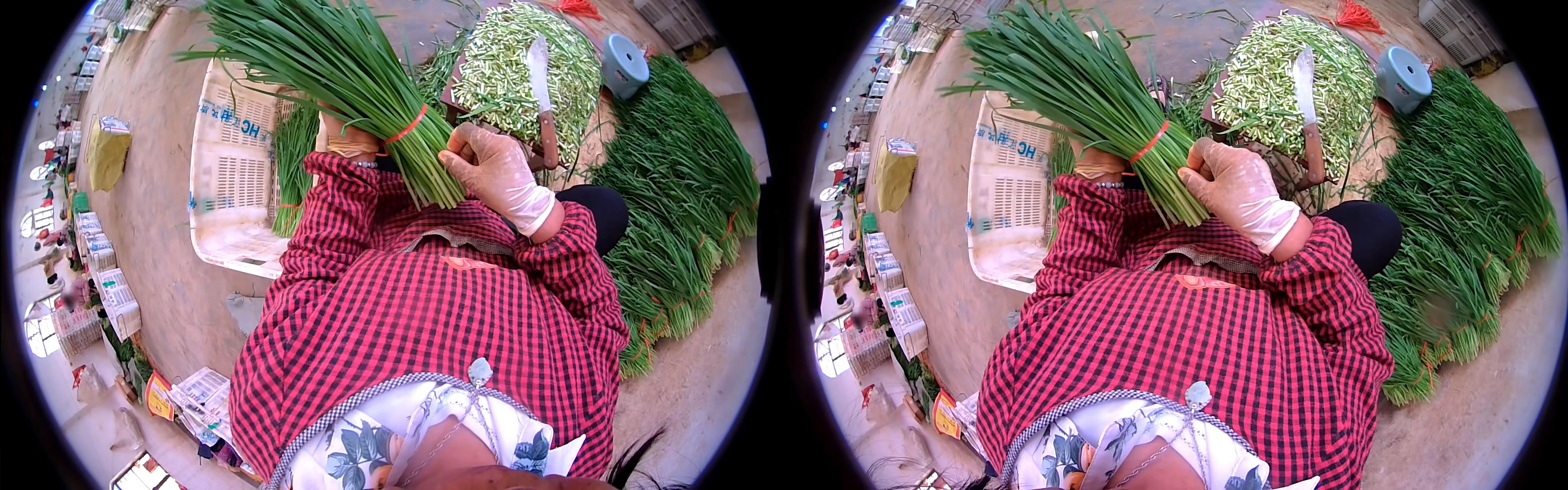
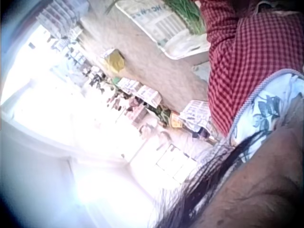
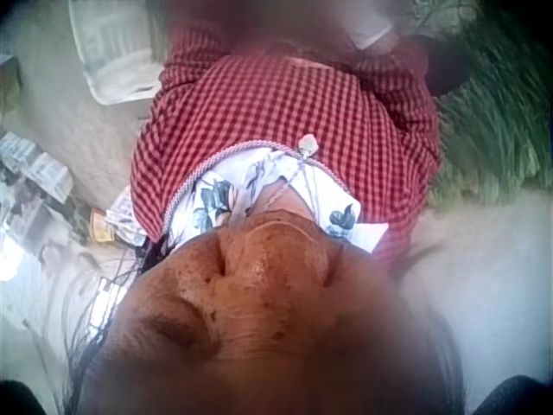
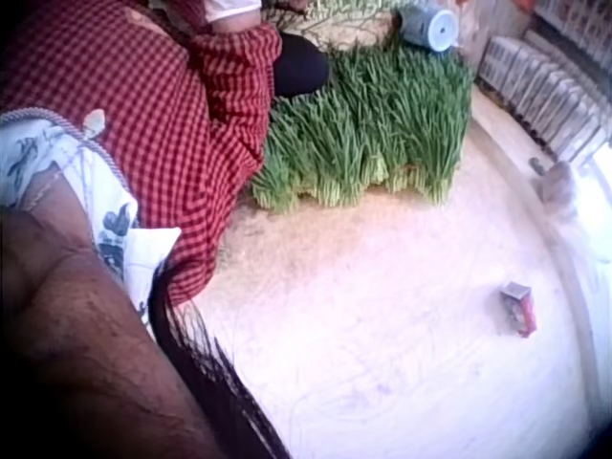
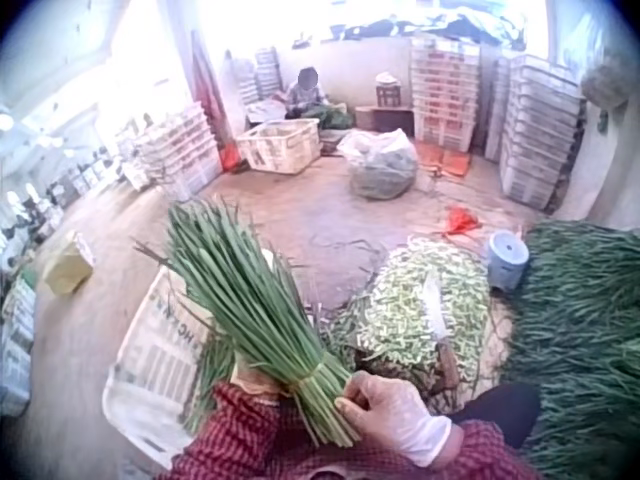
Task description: The person trims the ends of bundled chives using a knife and places them into a plastic crate.
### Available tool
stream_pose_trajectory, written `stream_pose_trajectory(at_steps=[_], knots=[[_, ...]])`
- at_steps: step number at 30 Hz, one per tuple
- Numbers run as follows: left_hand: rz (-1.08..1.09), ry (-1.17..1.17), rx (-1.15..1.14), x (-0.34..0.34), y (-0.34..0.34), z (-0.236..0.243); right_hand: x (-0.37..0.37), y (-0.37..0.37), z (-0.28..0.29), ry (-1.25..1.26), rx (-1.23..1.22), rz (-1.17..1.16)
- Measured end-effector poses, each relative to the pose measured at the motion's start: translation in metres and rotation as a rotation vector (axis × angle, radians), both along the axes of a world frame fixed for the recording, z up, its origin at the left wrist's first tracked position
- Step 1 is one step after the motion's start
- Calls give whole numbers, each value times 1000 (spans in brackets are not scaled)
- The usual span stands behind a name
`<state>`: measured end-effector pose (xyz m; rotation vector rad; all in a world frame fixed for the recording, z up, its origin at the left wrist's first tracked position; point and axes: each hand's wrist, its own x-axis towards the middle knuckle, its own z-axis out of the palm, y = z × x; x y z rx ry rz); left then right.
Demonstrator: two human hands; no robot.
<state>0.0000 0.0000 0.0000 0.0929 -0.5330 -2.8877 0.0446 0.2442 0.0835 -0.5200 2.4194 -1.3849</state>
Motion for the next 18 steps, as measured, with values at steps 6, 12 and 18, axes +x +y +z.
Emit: stream_pose_trajectory(at_steps=[6, 12, 18], knots=[[4, -20, -91, -6, 7, -14, -5, 2, -1, -80, 13, 65], [-54, -53, -13, -5, 9, -5, -8, 10, 1, -342, -146, 86], [-111, -63, -45, -11, 0, -7, -5, 19, 21, -636, -172, 140]])
